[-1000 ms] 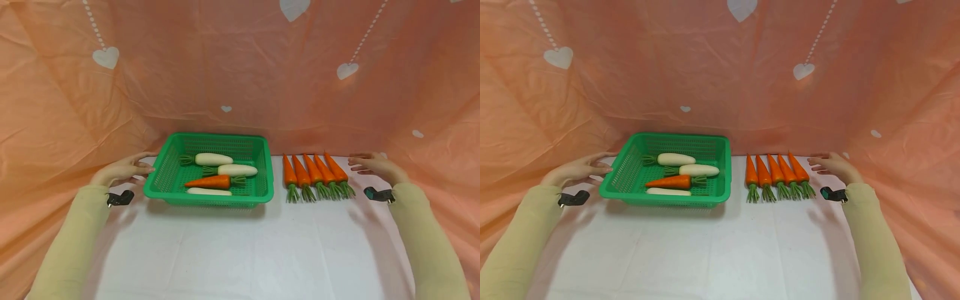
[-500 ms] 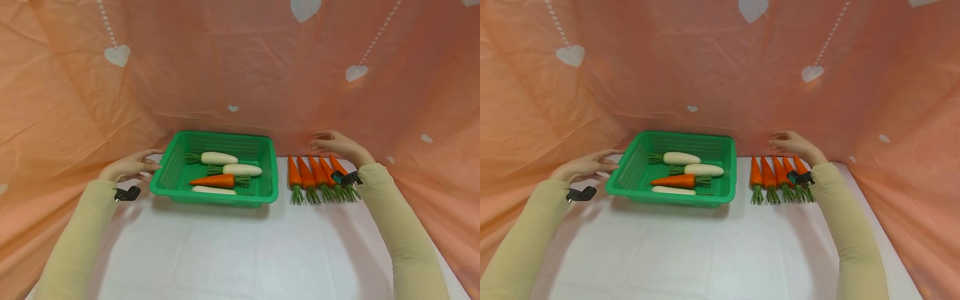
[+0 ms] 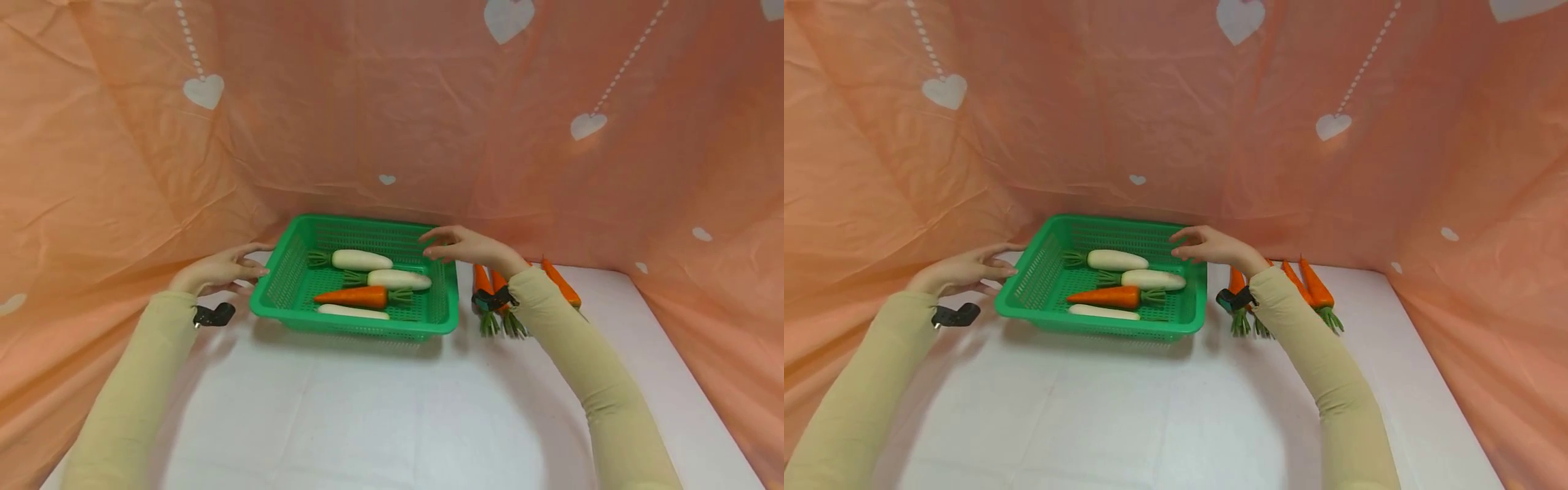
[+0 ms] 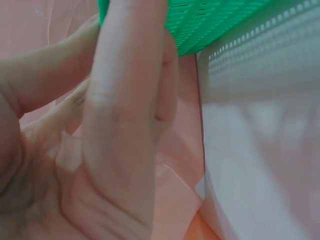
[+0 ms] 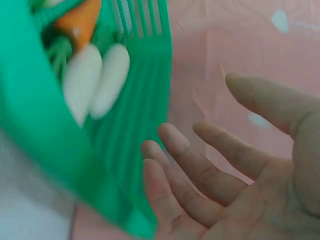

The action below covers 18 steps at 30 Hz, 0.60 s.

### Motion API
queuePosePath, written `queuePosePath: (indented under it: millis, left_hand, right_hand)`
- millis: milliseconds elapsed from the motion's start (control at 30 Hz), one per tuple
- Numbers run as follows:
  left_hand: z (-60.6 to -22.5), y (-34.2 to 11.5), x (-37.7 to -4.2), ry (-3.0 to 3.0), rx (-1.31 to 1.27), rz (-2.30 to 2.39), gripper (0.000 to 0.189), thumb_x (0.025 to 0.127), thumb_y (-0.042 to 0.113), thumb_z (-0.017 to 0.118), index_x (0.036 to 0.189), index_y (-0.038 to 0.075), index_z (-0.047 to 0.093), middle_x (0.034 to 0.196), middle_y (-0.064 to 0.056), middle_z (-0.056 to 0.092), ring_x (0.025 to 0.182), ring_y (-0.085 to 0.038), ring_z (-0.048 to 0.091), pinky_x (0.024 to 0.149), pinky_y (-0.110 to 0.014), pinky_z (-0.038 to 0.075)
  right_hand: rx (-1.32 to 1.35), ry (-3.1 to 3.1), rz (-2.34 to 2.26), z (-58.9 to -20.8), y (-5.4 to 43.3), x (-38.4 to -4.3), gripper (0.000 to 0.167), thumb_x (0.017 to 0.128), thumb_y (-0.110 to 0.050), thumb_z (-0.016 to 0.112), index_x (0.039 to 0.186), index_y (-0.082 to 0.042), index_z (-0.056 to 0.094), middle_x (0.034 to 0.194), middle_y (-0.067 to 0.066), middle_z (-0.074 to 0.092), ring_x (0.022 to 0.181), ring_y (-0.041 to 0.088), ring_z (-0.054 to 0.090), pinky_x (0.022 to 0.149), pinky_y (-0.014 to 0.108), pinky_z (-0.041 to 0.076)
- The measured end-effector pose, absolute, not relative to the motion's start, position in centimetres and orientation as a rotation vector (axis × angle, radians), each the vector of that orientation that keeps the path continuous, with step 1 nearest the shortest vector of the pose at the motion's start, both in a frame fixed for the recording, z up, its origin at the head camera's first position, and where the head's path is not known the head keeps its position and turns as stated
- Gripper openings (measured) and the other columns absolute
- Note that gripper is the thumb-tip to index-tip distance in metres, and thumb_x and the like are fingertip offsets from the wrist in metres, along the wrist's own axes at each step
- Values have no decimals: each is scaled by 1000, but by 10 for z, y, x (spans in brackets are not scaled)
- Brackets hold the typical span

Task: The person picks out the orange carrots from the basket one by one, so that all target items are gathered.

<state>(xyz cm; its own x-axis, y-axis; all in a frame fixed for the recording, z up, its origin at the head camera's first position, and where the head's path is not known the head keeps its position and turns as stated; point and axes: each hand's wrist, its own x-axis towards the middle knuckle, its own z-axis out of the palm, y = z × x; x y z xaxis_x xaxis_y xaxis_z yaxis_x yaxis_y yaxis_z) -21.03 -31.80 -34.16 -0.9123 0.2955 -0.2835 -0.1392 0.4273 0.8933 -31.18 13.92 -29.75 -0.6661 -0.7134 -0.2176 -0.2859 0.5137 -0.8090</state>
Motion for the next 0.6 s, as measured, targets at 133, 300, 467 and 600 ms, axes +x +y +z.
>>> queuePosePath:
  millis: [133, 300, 467, 600]
  left_hand:
    - [-342, -317, -213, 2283, 120, 1486, 72, 97, 11, 57, 153, 6, 10, 125, -25, 49, 94, -21, 58, 78, -42, 54]
    - [-341, -315, -213, 2277, 105, 1482, 71, 98, 9, 55, 153, 7, 10, 126, -26, 47, 97, -24, 57, 79, -42, 54]
    - [-340, -315, -212, 2274, 111, 1483, 71, 98, 9, 54, 153, 6, 9, 132, -31, 42, 100, -26, 57, 79, -41, 54]
    - [-341, -317, -211, 2273, 107, 1489, 72, 98, 10, 55, 153, 6, 9, 133, -31, 41, 98, -23, 57, 80, -42, 53]
  right_hand:
    - [-856, 2152, -1021, -310, 118, -308, 49, 98, -28, 57, 141, -11, 45, 138, 14, 48, 122, 32, 48, 102, 47, 37]
    - [-894, 2044, -1006, -320, 96, -309, 49, 99, -25, 55, 142, -6, 43, 137, 20, 48, 122, 35, 47, 101, 48, 38]
    - [-891, 1997, -951, -325, 79, -310, 49, 99, -23, 55, 141, -2, 43, 134, 21, 51, 120, 34, 50, 100, 44, 41]
    - [-873, 1993, -885, -328, 69, -312, 49, 98, -24, 54, 141, -2, 44, 130, 19, 54, 118, 32, 52, 99, 43, 42]
